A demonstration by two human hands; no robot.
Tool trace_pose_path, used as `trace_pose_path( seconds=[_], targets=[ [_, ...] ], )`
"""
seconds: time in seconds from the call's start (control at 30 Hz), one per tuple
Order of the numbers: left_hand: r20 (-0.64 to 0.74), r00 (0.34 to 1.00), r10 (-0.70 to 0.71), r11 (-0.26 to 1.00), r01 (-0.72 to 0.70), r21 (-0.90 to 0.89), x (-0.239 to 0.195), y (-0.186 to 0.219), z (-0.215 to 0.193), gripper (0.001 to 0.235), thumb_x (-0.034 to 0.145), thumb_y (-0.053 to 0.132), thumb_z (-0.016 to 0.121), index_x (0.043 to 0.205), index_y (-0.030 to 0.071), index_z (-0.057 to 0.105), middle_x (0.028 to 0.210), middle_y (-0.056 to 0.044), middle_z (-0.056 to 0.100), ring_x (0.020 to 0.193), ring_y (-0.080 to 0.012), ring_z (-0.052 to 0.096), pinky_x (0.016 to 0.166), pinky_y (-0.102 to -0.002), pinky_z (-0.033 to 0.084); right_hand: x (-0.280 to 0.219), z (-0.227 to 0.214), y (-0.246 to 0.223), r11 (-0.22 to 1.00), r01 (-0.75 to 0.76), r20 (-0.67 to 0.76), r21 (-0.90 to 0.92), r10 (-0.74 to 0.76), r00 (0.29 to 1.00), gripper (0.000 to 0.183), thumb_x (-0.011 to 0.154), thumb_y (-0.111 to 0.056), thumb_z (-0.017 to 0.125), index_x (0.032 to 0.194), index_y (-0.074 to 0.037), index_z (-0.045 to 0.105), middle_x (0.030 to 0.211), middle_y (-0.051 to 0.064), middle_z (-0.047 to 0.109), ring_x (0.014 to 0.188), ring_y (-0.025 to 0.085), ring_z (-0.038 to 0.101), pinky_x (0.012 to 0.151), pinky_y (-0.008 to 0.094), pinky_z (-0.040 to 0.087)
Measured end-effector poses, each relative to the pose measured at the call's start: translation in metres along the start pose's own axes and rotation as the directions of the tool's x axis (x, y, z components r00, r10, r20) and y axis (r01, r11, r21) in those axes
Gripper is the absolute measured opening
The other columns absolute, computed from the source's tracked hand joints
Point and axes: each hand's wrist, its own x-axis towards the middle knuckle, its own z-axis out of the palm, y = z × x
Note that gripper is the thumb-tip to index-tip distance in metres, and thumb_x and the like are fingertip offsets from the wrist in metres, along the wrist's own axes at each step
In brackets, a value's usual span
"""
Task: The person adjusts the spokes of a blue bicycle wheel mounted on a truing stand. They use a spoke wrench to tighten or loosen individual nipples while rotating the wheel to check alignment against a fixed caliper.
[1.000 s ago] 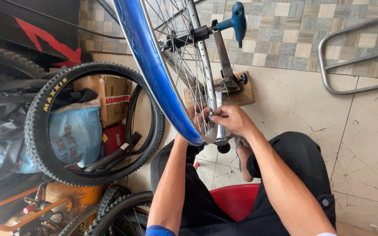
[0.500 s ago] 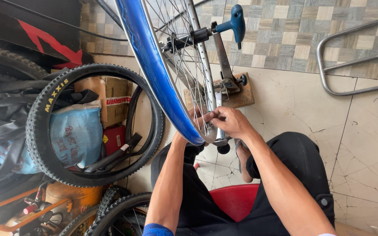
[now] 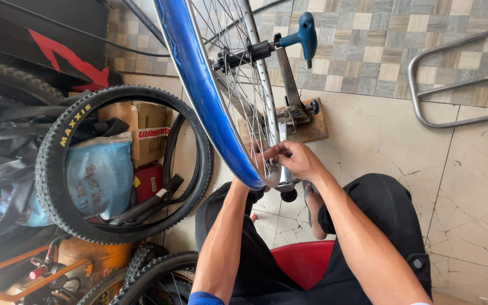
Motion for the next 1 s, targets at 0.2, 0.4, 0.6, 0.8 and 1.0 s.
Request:
trace_pose_path(
  seconds=[0.2, 0.4, 0.6, 0.8, 1.0],
  targets=[
    [-0.004, 0.996, -0.088, 0.996, 0.088, -0.017, 0.008, -0.003, -0.006, 0.070, 0.073, 0.053, 0.085, 0.106, -0.007, 0.070, 0.086, -0.022, 0.072, 0.081, -0.0315, 0.072, 0.071, -0.043, 0.059, 0.000, 0.001, 0.003, 0.991, -0.010, 0.036, 0.136, 0.005, 0.999, 0.024, 0.090, -0.016, 0.067, 0.108, -0.001, 0.072, 0.094, 0.009, 0.078, 0.086, 0.015, 0.073, 0.080, 0.032, 0.057],
    [0.038, 0.999, 0.030, 0.891, -0.009, -0.454, 0.028, -0.008, 0.001, 0.095, 0.078, 0.045, 0.083, 0.146, -0.007, 0.042, 0.134, -0.031, 0.057, 0.130, -0.0416, 0.055, 0.106, -0.052, 0.047, 0.005, 0.006, 0.008, 0.930, -0.035, -0.113, 0.365, 0.082, 0.990, 0.025, 0.094, -0.019, 0.069, 0.109, 0.001, 0.070, 0.095, 0.008, 0.075, 0.084, 0.012, 0.069, 0.076, 0.028, 0.056],
    [0.162, 0.981, 0.108, 0.854, -0.008, -0.520, 0.017, 0.013, -0.002, 0.079, 0.082, 0.039, 0.081, 0.141, -0.004, 0.054, 0.132, -0.025, 0.065, 0.128, -0.0352, 0.059, 0.108, -0.048, 0.043, 0.010, -0.005, 0.014, 0.896, 0.041, -0.270, 0.443, 0.090, 0.959, 0.023, 0.096, -0.017, 0.069, 0.109, 0.001, 0.067, 0.097, 0.008, 0.075, 0.089, 0.011, 0.071, 0.081, 0.026, 0.056],
    [0.129, 0.990, 0.051, 0.879, 0.016, -0.476, 0.008, 0.029, -0.006, 0.066, 0.082, 0.036, 0.081, 0.133, 0.000, 0.063, 0.120, -0.016, 0.071, 0.114, -0.0251, 0.066, 0.096, -0.040, 0.046, 0.008, -0.011, 0.015, 0.879, 0.045, -0.305, 0.475, 0.117, 0.945, 0.024, 0.097, -0.018, 0.068, 0.111, 0.001, 0.067, 0.098, 0.008, 0.074, 0.090, 0.012, 0.070, 0.083, 0.027, 0.057],
    [0.140, 0.989, 0.037, 0.905, 0.026, -0.424, 0.006, 0.037, -0.009, 0.061, 0.083, 0.037, 0.079, 0.130, 0.002, 0.065, 0.116, -0.013, 0.073, 0.112, -0.0227, 0.067, 0.094, -0.037, 0.046, 0.006, -0.015, 0.012, 0.886, 0.061, -0.330, 0.460, 0.106, 0.938, 0.025, 0.098, -0.020, 0.068, 0.113, 0.000, 0.066, 0.097, 0.009, 0.074, 0.088, 0.012, 0.069, 0.081, 0.027, 0.055]
  ],
)
